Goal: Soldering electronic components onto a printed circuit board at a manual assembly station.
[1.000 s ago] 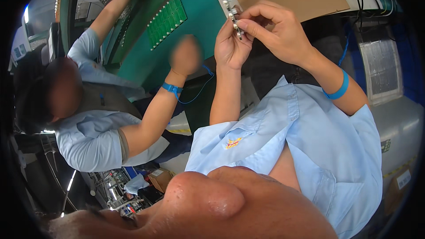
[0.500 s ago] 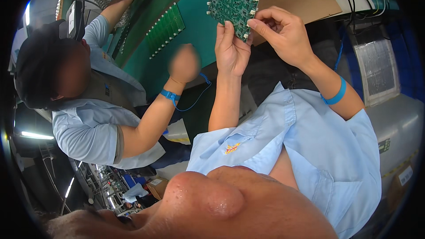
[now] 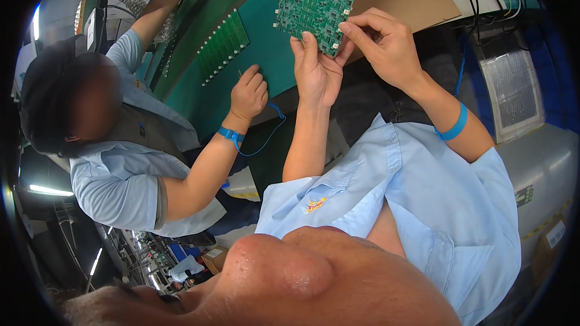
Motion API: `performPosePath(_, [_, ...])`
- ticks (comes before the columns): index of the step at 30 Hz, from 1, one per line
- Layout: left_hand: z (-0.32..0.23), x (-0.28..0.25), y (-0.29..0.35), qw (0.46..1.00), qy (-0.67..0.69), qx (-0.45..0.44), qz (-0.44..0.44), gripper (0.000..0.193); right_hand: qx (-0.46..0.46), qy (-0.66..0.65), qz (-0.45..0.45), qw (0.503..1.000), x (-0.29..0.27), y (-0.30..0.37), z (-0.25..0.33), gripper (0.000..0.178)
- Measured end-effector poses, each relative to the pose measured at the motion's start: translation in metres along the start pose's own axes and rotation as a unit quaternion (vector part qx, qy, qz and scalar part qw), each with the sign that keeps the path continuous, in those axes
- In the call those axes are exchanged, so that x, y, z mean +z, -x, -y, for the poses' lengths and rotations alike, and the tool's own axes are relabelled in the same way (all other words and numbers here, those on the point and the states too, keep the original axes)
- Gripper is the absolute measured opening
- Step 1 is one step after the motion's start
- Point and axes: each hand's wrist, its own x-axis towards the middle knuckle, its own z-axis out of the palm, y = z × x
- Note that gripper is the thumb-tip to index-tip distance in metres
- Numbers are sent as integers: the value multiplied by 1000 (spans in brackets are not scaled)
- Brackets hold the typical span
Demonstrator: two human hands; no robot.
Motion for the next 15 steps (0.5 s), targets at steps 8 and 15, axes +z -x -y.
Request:
performPosePath(8, [0,-1,3,1000,-2,-4,-12,26,-23,40,-10,999,2,3,-3,11])
performPosePath(15, [0,-9,1,1000,1,-8,-19,24,-93,105,-13,990,-2,0,-9,10])
